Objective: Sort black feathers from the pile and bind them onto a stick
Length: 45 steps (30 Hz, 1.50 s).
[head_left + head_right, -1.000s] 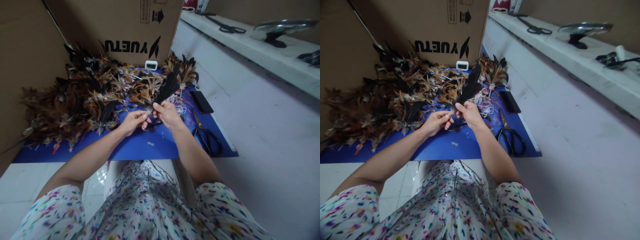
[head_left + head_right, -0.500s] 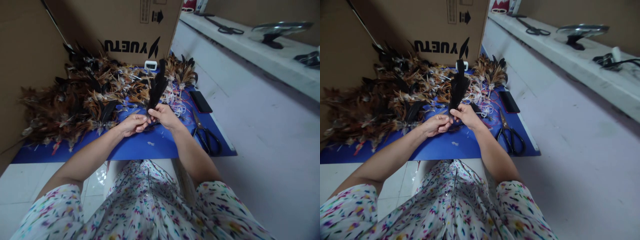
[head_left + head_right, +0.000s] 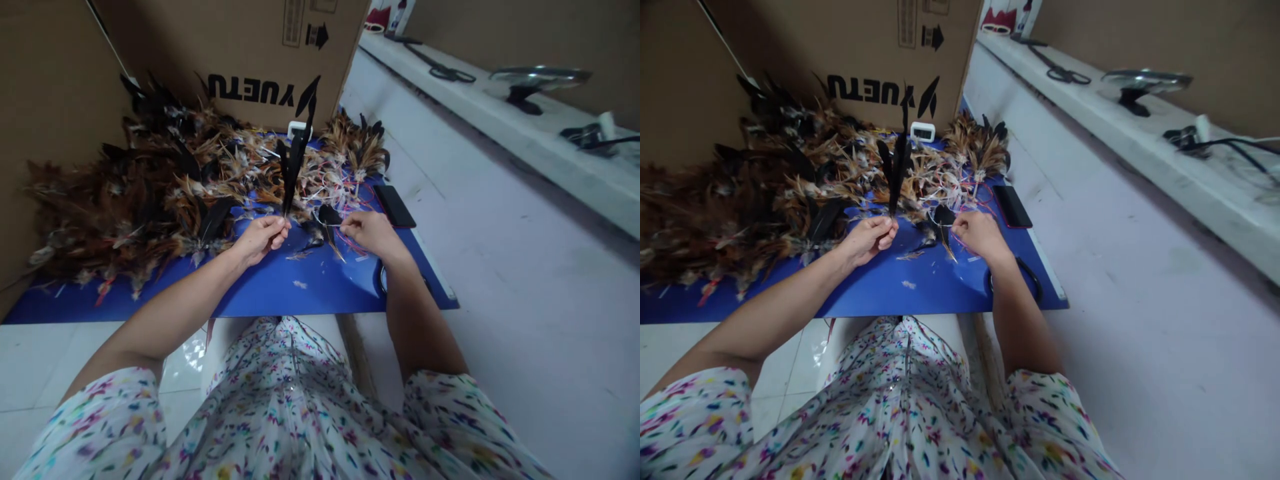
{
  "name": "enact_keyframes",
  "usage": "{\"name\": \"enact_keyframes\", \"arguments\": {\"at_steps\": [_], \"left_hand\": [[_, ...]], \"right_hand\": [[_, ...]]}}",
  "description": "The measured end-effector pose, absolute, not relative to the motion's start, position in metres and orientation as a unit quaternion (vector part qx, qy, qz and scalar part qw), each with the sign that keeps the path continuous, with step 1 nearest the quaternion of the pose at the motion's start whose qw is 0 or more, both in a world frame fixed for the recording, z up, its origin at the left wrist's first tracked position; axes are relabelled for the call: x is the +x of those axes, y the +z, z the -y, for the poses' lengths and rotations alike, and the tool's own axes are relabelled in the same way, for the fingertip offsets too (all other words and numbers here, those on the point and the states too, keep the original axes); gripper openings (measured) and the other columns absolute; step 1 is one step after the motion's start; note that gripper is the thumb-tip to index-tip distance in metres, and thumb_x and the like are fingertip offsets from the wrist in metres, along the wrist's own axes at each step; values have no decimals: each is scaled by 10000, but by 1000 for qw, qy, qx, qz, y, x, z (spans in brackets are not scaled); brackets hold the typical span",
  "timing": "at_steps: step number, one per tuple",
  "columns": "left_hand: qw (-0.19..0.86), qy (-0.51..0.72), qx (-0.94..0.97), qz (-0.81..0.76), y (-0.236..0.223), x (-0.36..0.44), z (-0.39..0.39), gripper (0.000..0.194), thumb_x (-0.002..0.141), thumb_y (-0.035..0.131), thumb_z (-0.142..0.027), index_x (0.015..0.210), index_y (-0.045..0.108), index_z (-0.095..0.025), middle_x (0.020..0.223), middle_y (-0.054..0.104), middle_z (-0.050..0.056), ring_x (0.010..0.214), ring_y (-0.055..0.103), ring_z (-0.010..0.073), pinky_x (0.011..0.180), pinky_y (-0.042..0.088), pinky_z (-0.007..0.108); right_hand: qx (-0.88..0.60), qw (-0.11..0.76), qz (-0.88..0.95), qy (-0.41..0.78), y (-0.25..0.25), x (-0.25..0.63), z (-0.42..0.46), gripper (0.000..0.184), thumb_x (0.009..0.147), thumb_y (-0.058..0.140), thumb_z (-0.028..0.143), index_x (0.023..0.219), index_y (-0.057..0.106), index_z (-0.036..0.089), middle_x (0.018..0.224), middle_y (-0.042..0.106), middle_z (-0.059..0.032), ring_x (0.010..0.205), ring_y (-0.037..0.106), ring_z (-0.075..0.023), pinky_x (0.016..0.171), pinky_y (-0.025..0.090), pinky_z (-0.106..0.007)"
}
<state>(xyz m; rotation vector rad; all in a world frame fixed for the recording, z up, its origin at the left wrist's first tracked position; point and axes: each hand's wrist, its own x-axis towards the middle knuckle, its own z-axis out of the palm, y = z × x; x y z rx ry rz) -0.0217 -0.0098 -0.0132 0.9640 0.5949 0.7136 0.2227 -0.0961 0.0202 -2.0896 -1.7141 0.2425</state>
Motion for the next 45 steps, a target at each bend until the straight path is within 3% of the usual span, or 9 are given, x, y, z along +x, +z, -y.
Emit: {"name": "enact_keyframes", "arguments": {"at_steps": [5,10,14,19,22,25,29,35,45], "left_hand": [[778,336,445,-289,-12,-22,11,176,870,668,-186,732,634,-82,565,584,-11,382,416,21,390,291,155],[773,332,450,-299,-12,-22,11,178,881,654,-189,741,638,-82,576,591,-7,388,426,23,391,291,159],[768,336,453,-302,-12,-21,11,185,870,681,-219,750,634,-86,578,588,-12,392,423,21,395,294,162],[768,339,452,-302,-12,-22,12,193,872,677,-229,754,633,-83,582,587,-10,392,426,23,396,291,166],[764,340,455,-307,-11,-22,12,221,840,721,-268,753,628,-87,588,591,-12,394,432,23,397,299,165],[761,337,455,-316,-11,-21,13,231,831,732,-282,760,623,-91,610,624,1,397,443,28,398,311,171],[758,329,465,-317,-15,-21,12,226,863,693,-290,770,619,-98,678,688,32,412,470,36,407,339,182],[731,340,506,-307,-20,-20,11,311,802,754,-380,779,638,-93,650,668,14,418,492,42,402,362,177],[722,339,507,-328,-16,-20,15,235,847,716,-289,765,646,-81,607,651,8,412,537,59,419,430,184]], "right_hand": [[-767,58,625,131,21,203,103,150,796,710,311,721,691,182,744,719,-41,734,653,-172,660,396,-255],[-759,36,636,139,15,199,102,128,818,595,161,716,673,169,761,730,-55,747,659,-161,677,406,-243],[-762,114,621,147,11,207,102,106,748,577,134,679,653,160,659,687,-25,627,611,-128,611,411,-224],[-691,346,551,314,18,214,105,42,676,632,198,650,609,174,521,611,17,437,495,-85,426,361,-200],[-652,440,481,386,29,210,106,164,619,739,239,698,611,172,502,598,25,375,440,-66,353,307,-189],[-624,500,429,420,39,202,106,396,521,859,250,834,629,171,522,618,35,387,465,-65,352,329,-176],[-576,543,415,450,44,189,103,477,465,928,346,774,606,178,572,654,12,432,517,-71,381,380,-177],[-498,583,462,446,44,153,94,400,559,881,433,719,616,180,647,665,-5,572,594,-100,455,432,-199],[-525,595,492,358,15,132,62,322,658,798,442,702,584,204,607,627,17,533,552,-100,472,424,-232]]}}
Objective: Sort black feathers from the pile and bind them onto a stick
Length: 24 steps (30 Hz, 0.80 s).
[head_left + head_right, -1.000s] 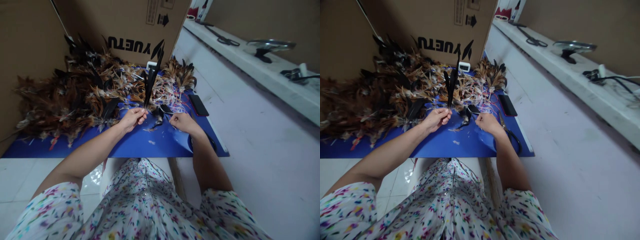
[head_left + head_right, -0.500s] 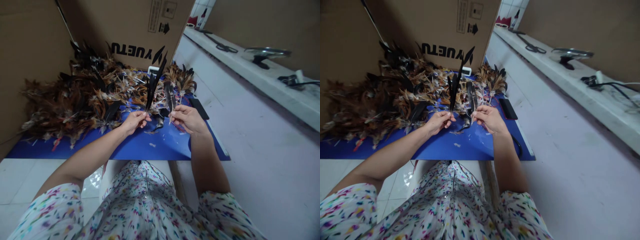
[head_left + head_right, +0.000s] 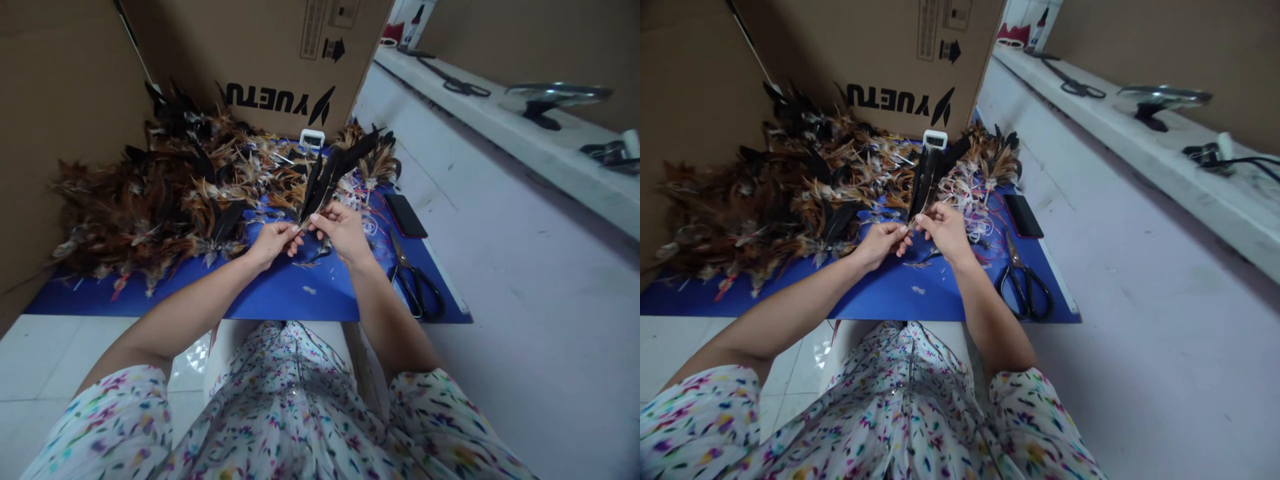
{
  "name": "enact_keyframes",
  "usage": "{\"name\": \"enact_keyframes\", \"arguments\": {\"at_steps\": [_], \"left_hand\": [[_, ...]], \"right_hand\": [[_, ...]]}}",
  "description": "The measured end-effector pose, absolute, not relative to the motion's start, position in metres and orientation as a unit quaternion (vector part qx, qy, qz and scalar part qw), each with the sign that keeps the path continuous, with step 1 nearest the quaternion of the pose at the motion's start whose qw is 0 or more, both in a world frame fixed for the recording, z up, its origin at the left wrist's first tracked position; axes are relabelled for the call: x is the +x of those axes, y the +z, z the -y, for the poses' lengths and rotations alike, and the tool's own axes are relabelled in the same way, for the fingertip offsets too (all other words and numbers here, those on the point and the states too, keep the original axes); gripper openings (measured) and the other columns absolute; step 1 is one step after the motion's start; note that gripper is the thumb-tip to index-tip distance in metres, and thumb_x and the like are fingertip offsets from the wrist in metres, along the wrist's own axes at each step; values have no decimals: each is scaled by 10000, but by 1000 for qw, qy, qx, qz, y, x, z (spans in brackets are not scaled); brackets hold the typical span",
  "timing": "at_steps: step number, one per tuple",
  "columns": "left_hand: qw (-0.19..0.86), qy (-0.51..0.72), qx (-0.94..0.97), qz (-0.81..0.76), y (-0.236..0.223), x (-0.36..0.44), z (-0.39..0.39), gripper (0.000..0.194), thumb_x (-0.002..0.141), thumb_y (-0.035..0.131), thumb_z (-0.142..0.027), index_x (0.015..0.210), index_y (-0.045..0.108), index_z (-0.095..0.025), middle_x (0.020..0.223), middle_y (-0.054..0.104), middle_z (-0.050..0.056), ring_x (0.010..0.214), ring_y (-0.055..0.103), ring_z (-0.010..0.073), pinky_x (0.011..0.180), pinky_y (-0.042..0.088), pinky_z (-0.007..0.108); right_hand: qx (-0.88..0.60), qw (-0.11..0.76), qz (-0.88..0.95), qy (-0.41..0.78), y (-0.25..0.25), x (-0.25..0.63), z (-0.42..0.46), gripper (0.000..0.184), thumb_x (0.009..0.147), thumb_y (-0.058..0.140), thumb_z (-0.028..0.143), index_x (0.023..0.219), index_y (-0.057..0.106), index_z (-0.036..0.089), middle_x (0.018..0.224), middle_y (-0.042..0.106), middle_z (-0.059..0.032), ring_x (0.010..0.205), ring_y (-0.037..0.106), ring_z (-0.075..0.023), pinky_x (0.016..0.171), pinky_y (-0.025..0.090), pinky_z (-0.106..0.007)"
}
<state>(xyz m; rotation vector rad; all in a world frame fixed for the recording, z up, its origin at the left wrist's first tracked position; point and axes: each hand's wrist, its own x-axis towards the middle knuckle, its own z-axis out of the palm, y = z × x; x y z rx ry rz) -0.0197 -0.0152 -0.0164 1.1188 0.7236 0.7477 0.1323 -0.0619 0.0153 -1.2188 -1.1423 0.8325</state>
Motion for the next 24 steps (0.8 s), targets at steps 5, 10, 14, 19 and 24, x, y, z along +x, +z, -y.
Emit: {"name": "enact_keyframes", "arguments": {"at_steps": [5,10,14,19,24], "left_hand": [[739,318,490,-337,-19,-19,15,237,864,697,-283,768,626,-78,670,690,33,471,619,83,460,491,189],[744,301,489,-340,-19,-20,16,283,828,736,-337,797,624,-79,698,705,43,504,645,92,483,514,193],[742,299,499,-334,-19,-20,16,331,792,766,-381,798,640,-75,689,699,41,493,629,86,493,526,203],[730,312,522,-313,-25,-20,14,424,707,816,-471,731,659,-78,602,654,27,448,573,76,456,492,199],[704,320,566,-286,-30,-21,13,475,701,792,-549,652,662,-95,498,590,16,407,503,63,423,407,186]], "right_hand": [[-548,571,491,364,10,135,66,324,659,785,453,708,578,209,609,625,17,514,537,-99,479,435,-246],[-543,572,492,369,8,135,68,343,632,804,440,670,562,199,593,610,21,522,539,-101,475,421,-239],[-545,570,497,361,7,133,67,345,638,798,447,663,561,198,587,595,25,534,540,-104,483,415,-239],[-556,566,501,347,5,133,67,346,639,787,458,650,557,200,579,578,33,517,509,-99,486,413,-245],[-553,566,499,354,2,135,65,348,640,789,460,656,547,211,593,582,31,511,505,-100,477,407,-249]]}}
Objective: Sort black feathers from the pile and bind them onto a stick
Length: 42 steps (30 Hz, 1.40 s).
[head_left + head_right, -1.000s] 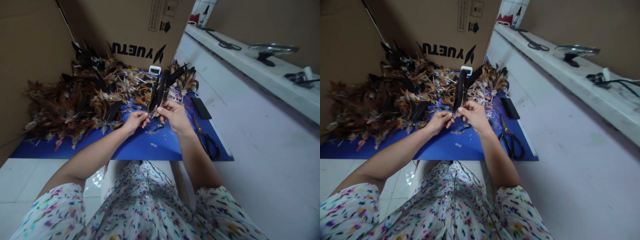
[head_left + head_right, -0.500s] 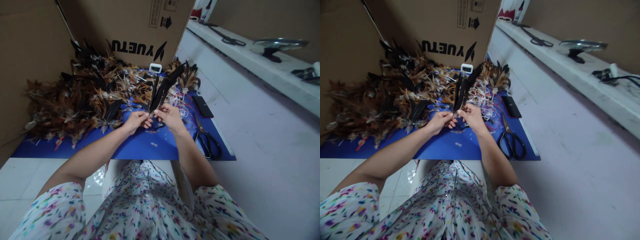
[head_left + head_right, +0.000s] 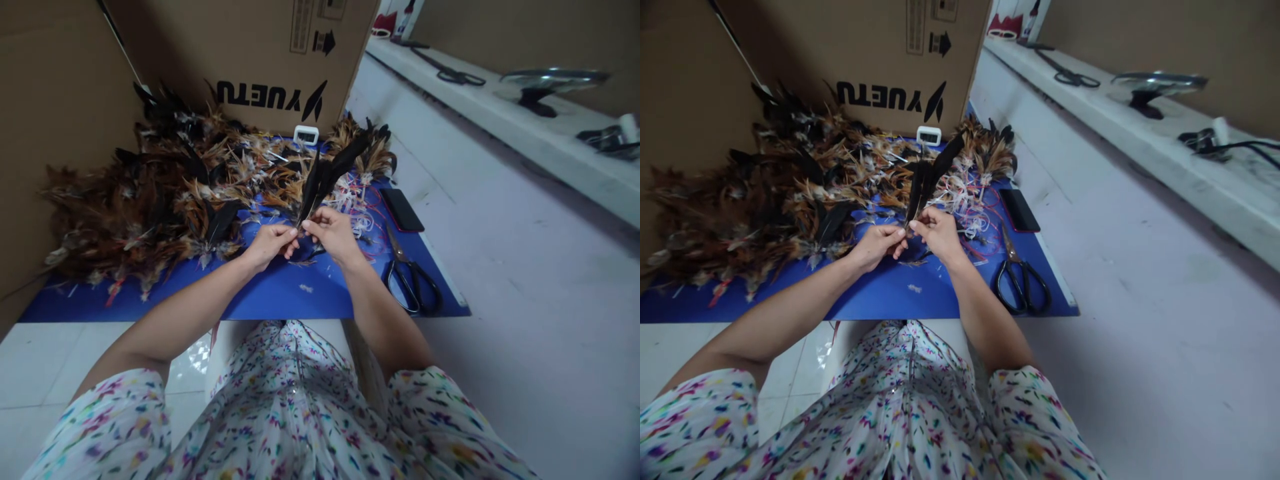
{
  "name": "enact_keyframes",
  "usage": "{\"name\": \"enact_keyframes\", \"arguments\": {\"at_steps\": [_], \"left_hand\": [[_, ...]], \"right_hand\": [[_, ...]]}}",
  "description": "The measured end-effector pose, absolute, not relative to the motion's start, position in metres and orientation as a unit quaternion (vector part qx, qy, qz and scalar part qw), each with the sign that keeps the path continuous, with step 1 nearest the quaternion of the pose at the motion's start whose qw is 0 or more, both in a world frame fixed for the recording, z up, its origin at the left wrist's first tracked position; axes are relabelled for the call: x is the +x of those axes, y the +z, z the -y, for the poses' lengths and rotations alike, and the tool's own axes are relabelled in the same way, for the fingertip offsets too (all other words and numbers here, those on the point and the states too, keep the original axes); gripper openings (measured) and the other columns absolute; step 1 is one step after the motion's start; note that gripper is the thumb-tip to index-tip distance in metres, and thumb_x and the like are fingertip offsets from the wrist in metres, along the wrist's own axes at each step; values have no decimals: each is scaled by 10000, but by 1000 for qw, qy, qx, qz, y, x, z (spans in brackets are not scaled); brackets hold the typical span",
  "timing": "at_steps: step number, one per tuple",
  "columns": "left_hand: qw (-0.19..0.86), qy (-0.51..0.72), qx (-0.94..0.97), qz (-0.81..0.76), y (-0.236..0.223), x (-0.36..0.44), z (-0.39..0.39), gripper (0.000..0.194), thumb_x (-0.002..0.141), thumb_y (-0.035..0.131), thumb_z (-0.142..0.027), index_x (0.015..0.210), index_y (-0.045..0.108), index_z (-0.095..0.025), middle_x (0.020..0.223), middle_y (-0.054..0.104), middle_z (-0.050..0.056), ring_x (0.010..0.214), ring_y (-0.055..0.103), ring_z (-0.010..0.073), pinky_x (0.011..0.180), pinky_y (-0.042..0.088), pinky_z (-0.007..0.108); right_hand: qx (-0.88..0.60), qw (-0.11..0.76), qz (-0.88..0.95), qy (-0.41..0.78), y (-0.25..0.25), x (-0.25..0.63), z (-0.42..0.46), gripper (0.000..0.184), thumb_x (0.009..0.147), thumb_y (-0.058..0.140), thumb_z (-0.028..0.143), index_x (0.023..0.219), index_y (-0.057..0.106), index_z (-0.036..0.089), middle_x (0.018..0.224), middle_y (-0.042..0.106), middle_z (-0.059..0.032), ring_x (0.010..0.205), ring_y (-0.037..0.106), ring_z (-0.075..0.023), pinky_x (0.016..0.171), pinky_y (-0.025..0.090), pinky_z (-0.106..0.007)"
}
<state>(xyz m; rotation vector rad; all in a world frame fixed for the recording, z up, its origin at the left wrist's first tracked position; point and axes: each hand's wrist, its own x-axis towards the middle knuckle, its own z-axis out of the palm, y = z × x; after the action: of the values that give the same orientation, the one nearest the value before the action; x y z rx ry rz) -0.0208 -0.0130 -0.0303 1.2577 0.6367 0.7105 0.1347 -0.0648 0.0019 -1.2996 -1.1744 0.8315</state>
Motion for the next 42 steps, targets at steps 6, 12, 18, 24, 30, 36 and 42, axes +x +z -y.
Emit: {"name": "enact_keyframes", "arguments": {"at_steps": [6,12,18,24,30,36,42], "left_hand": [[691,312,591,-275,-26,-23,13,498,670,797,-578,610,655,-104,436,529,-9,386,449,48,416,334,183],[716,321,550,-286,-27,-22,9,378,683,837,-439,691,688,-91,515,584,3,409,461,47,424,351,187],[739,342,494,-304,-22,-21,9,205,783,774,-262,735,692,-80,566,614,5,414,467,41,429,362,185],[739,340,486,-318,-21,-21,9,172,838,712,-208,731,685,-75,559,612,8,408,469,41,433,363,179],[737,346,488,-316,-19,-20,10,155,872,662,-151,735,677,-79,582,627,0,409,470,34,433,374,182],[740,343,481,-321,-15,-20,12,175,904,597,-108,749,671,-77,591,634,1,406,470,35,433,372,186],[741,346,479,-320,-16,-20,12,188,911,579,-100,751,674,-72,590,631,2,400,471,36,427,368,185]], "right_hand": [[-548,566,504,353,-4,134,62,350,644,790,467,668,547,216,589,578,29,534,552,-125,473,410,-254],[-571,551,529,301,9,152,65,209,688,731,367,739,620,198,646,622,13,565,568,-128,541,453,-271],[-730,373,569,70,26,206,67,58,748,646,195,754,699,175,673,673,-14,664,618,-157,694,475,-294],[-816,64,573,37,22,218,58,151,836,665,309,881,749,192,940,756,-75,907,684,-207,793,487,-283],[-810,-9,583,55,13,215,50,157,865,606,235,889,742,160,1006,750,-143,964,699,-245,822,498,-299],[-808,56,584,46,21,219,53,198,874,551,169,928,737,127,982,758,-133,944,712,-232,806,492,-273],[-802,29,595,36,26,224,54,146,850,611,251,894,723,169,971,760,-95,937,707,-223,782,488,-266]]}}
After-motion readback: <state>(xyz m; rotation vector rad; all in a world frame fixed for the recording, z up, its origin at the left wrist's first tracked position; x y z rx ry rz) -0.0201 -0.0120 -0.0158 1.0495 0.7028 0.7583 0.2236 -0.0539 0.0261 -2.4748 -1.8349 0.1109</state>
